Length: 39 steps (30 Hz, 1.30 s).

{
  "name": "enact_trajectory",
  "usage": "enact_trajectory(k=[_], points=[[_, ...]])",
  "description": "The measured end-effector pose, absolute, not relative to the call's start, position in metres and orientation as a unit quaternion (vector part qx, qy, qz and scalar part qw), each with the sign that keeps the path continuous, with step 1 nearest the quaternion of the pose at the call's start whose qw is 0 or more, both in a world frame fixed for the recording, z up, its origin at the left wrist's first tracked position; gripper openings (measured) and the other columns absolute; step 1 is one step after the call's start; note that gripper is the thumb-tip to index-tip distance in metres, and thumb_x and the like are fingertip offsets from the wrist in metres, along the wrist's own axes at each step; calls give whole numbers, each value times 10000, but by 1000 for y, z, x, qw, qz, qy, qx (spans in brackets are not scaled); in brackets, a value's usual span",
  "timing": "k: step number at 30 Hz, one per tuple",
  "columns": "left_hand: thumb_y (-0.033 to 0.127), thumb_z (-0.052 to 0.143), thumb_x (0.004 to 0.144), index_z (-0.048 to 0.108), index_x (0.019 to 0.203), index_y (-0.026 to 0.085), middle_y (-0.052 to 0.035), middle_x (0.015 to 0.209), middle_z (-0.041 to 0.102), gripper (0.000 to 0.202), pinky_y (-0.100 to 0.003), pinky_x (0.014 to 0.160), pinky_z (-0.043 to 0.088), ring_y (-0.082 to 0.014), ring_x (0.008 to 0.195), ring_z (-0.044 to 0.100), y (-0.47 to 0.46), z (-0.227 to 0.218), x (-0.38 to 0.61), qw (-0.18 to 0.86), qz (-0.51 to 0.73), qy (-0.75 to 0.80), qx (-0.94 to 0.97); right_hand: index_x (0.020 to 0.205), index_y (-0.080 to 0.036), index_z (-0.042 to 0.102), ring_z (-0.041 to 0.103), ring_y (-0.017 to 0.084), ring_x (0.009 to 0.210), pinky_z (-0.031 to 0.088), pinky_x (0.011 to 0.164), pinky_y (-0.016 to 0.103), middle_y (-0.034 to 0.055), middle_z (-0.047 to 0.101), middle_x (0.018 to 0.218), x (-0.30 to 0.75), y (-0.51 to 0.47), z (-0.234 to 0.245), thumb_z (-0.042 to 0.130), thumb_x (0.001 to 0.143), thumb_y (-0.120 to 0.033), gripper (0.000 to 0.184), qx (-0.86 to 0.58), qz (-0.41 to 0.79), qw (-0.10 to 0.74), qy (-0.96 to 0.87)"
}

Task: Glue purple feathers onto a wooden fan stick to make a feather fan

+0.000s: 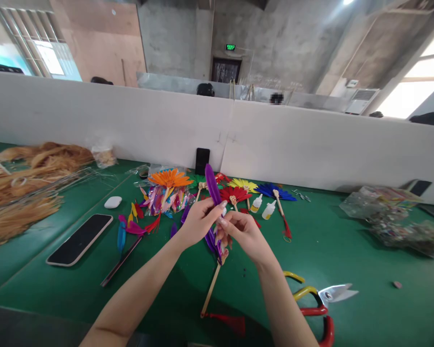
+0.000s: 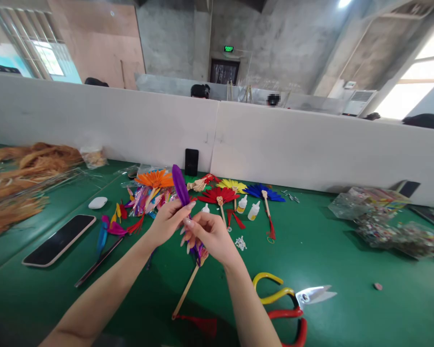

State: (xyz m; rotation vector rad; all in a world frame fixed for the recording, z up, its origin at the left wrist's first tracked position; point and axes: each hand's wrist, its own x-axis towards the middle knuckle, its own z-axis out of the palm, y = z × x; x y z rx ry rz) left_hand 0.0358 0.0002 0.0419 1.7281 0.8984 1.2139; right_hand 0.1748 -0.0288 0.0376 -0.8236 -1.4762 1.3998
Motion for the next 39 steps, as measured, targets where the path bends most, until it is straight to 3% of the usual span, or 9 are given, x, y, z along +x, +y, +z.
enact_trajectory(k=[7, 13, 24, 33, 39], points=[[342, 477, 863, 405, 542, 164, 43, 488, 383, 374, -204, 441, 283, -68, 464, 364, -5, 59, 23, 265, 532, 389, 703, 674, -172, 544, 574, 101, 445, 465, 459, 208, -10, 612, 552, 159, -32, 57, 576, 811, -438, 301, -391, 451, 469, -651], [341, 478, 871, 436, 540, 163, 32, 474, 460, 378, -203, 435, 297, -68, 440, 405, -7, 61, 19, 271, 538, 387, 698, 674, -180, 592, 596, 131, 466, 474, 456, 225, 4, 625, 524, 151, -42, 57, 577, 814, -365, 233, -449, 356, 497, -651], [349, 485, 861, 389, 520, 172, 38, 472, 357, 396, -213, 417, 264, -71, 439, 345, -3, 57, 23, 254, 552, 407, 682, 635, -190, 594, 586, 126, 455, 482, 429, 222, -3, 615, 517, 157, -36, 59, 572, 810, -328, 224, -449, 354, 477, -667], [425, 468, 863, 409, 599, 177, 54, 467, 374, 368, -195, 402, 273, -60, 415, 329, 0, 55, 28, 362, 525, 369, 676, 766, -188, 647, 636, 142, 540, 529, 524, 244, 11, 664, 623, 165, -38, 60, 591, 805, -357, 183, -446, 385, 459, -665], [402, 481, 852, 406, 544, 169, 48, 488, 365, 394, -192, 427, 275, -67, 451, 333, -1, 52, 23, 359, 420, 362, 751, 675, -171, 588, 581, 115, 432, 456, 398, 206, 0, 627, 540, 176, -38, 34, 594, 786, -457, 307, -426, 467, 459, -624]])
